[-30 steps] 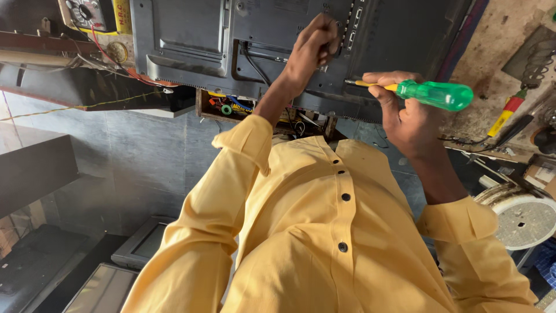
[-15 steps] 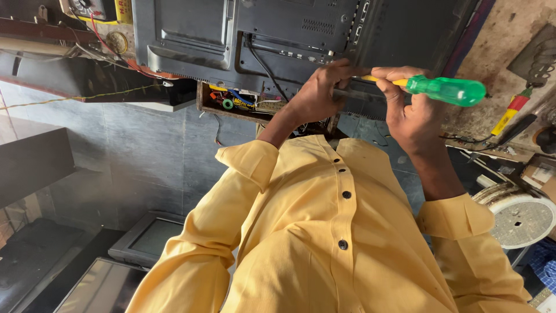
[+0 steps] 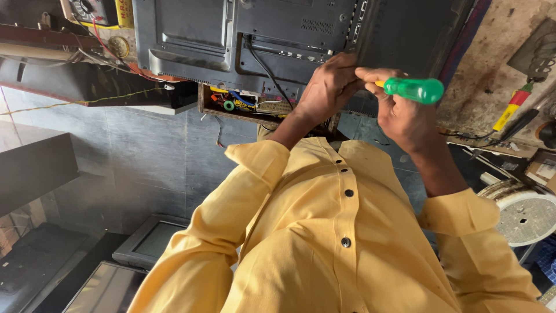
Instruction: The person uses a screwdriver to remove screws from the back panel of a television. After removing several screws, the person detaches the back cover to expose the internal components.
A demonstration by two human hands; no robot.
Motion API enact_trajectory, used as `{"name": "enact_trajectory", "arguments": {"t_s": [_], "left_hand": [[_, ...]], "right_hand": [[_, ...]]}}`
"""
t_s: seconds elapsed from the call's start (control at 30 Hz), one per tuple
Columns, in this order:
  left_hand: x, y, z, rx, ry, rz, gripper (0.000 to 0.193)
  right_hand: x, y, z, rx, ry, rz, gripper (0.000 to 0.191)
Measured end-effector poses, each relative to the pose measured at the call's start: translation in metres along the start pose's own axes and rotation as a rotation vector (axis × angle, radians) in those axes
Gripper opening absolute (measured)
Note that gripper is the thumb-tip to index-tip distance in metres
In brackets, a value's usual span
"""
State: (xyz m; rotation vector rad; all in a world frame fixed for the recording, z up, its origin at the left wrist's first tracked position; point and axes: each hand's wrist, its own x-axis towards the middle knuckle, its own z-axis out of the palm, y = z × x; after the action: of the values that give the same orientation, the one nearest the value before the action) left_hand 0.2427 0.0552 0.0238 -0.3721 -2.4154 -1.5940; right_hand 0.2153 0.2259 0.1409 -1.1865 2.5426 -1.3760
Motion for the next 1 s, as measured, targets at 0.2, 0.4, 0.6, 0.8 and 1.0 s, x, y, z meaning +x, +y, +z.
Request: {"name": "enact_trajectory", "arguments": {"t_s": [0.2,0.4,0.6,0.8,1.0], "left_hand": [[0.012,0.007,0.01,0.129,0.051,-0.171,0.028],[0.003,0.007,0.0,-0.076,0.091,0.032,0.043],[0.0,0.005,0.007,0.04,0.058,-0.071,0.025],[0.005,0.003,0.005,0.002,0.148,-0.027,0.029],[0.01,0.003,0.004,0.014,0.079,-0.075,0.029]], "right_hand": [[0.0,-0.004,-0.004,-0.176,-0.005,0.037,0.018],[-0.004,-0.004,0.006,-0.022,0.063,0.071,0.021],[-0.002,-0.01,0.005,-0.072,0.02,0.084,0.02],[0.003,-0.008,0.002,-0.141,0.037,0.052,0.029],[0.0,-0.009,0.002,-0.172,0.039,0.037,0.022]]}}
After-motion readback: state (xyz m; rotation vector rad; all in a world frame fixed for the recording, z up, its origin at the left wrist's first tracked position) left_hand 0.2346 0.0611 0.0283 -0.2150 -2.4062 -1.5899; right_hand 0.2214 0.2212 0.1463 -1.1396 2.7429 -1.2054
